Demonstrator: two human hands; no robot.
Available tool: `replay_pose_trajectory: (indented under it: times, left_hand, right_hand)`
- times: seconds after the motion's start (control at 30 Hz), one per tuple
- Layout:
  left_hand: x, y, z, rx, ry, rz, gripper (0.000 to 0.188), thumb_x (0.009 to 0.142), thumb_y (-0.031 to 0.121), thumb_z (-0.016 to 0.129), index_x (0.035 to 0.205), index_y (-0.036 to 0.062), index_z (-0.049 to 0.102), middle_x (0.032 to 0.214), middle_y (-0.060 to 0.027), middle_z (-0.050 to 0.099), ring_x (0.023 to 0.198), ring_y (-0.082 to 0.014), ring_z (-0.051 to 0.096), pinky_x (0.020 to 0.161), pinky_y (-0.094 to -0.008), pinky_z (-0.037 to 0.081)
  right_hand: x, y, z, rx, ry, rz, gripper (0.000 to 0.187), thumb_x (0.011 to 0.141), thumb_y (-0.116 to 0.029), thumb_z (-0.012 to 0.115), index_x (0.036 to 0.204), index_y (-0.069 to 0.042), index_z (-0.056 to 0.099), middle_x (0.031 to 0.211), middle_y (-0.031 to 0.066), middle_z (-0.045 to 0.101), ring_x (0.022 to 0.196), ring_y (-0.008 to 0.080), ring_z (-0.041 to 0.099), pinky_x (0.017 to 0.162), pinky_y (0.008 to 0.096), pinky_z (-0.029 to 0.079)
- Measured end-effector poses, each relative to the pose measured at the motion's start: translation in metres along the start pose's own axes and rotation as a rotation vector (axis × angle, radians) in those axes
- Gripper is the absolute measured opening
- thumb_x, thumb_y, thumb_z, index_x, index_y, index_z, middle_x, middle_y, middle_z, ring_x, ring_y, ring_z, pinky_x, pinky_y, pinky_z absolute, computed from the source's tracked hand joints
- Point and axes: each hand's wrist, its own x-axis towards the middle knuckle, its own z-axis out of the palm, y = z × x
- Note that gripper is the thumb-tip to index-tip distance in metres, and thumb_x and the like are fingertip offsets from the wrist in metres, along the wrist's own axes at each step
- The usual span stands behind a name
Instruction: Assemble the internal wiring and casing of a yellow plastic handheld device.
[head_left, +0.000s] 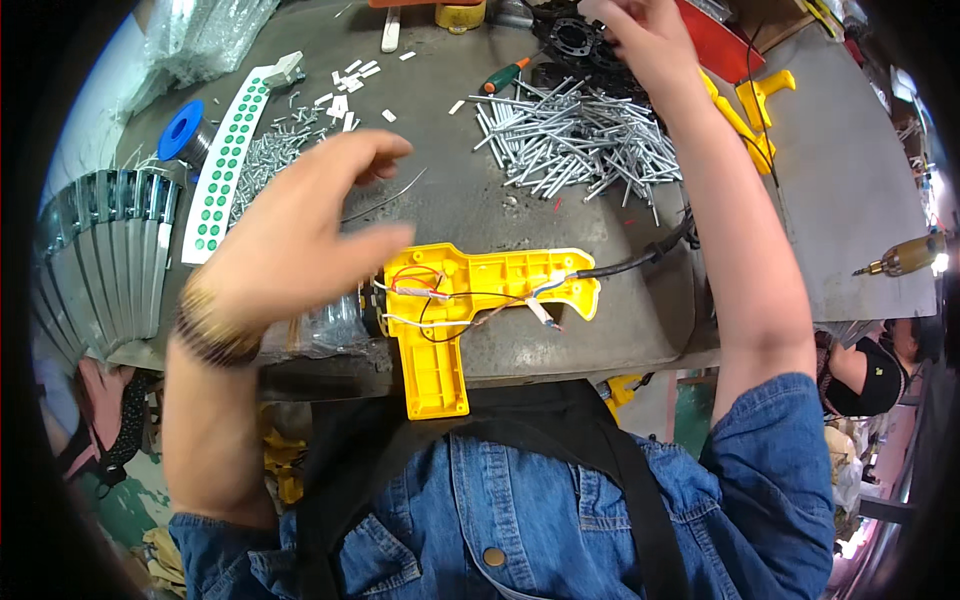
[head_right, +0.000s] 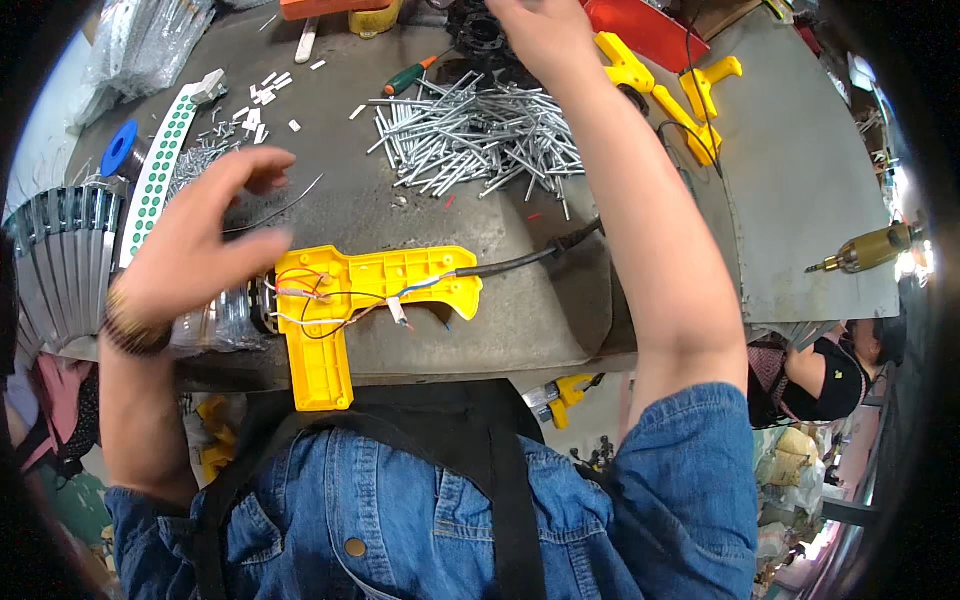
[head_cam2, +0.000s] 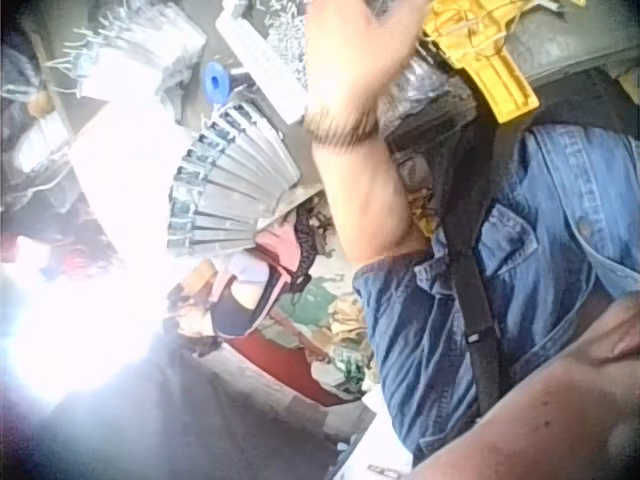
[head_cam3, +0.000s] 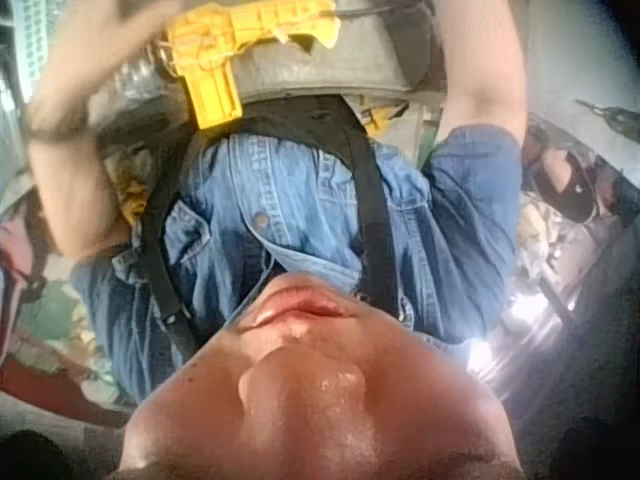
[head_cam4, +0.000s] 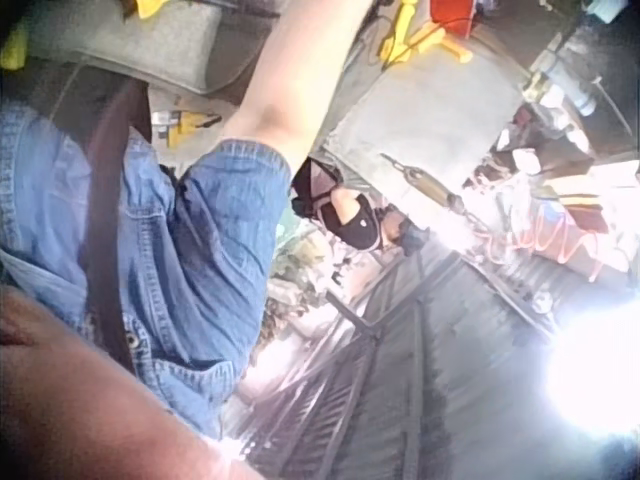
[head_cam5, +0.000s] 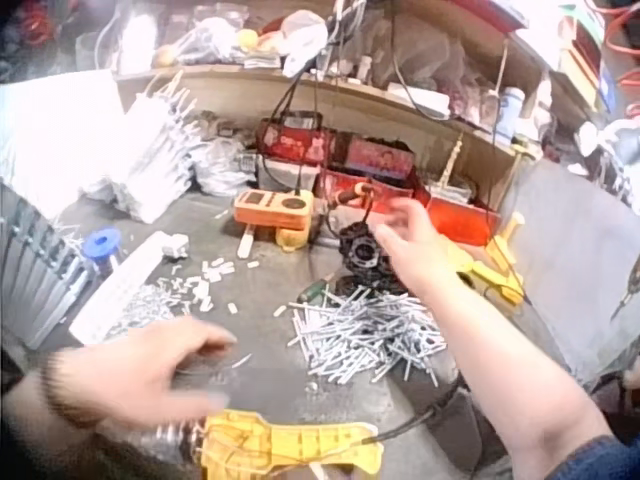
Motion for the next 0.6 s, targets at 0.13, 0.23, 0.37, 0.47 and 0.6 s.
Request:
replay_pose_trajectory:
  times: [0.13, 0.23, 0.37, 0.47, 0.6]
  left_hand:
    - [0.024, -0.009, 0.016, 0.321, -0.112, -0.265, 0.021, 0.086, 0.020, 0.068, 0.097, 0.0026, 0.061, 0.090, -0.0158, 0.065, 0.088, -0.0366, 0.063, 0.081, -0.0453, 0.051]
    - [0.012, -0.021, 0.013, 0.309, -0.104, -0.226, 0.016, 0.089, 0.016, 0.064, 0.096, 0.0019, 0.060, 0.087, -0.0166, 0.064, 0.084, -0.0374, 0.062, 0.077, -0.0448, 0.050]
    - [-0.008, -0.004, 0.014, 0.047, 0.229, -0.137, 0.007, 0.091, 0.006, 0.060, 0.094, 0.0014, 0.056, 0.081, -0.0135, 0.059, 0.074, -0.0304, 0.058, 0.069, -0.0361, 0.047]
    - [-0.029, 0.022, 0.018, 0.106, 0.351, -0.066, 0.005, 0.086, 0.002, 0.062, 0.089, 0.0014, 0.058, 0.077, -0.0105, 0.056, 0.069, -0.0272, 0.056, 0.066, -0.0335, 0.046]
    - [-0.048, 0.043, 0.016, 0.137, 0.375, 0.136, 0.006, 0.082, 0.002, 0.065, 0.083, 0.0029, 0.059, 0.076, -0.0094, 0.057, 0.069, -0.0278, 0.057, 0.065, -0.0343, 0.046]
  right_hand:
    - [0.063, 0.024, 0.054, 0.834, -0.281, 0.056, 0.026, 0.091, -0.009, 0.064, 0.116, -0.003, 0.058, 0.097, 0.0121, 0.063, 0.083, 0.0248, 0.063, 0.075, 0.0355, 0.053]
    - [0.104, 0.032, 0.070, 1.269, -0.570, 0.416, 0.012, 0.097, -0.017, 0.053, 0.094, -0.007, 0.060, 0.084, 0.0103, 0.062, 0.072, 0.0258, 0.060, 0.065, 0.0405, 0.050]
    - [0.063, -0.019, 0.029, 0.736, -0.100, -0.354, 0.012, 0.097, 0.001, 0.058, 0.101, -0.008, 0.052, 0.090, 0.0012, 0.059, 0.081, 0.0115, 0.057, 0.072, 0.0295, 0.051]
    - [-0.006, -0.075, -0.014, 0.577, 0.070, -0.253, 0.012, 0.101, -0.023, 0.060, 0.104, -0.011, 0.059, 0.086, 0.0047, 0.069, 0.062, 0.0106, 0.061, 0.057, 0.0225, 0.051]
    - [-0.066, -0.098, -0.023, 0.976, 0.115, 0.059, 0.024, 0.106, -0.032, 0.046, 0.099, -0.012, 0.057, 0.081, 0.0081, 0.067, 0.048, 0.0074, 0.049, 0.044, 0.0193, 0.038]
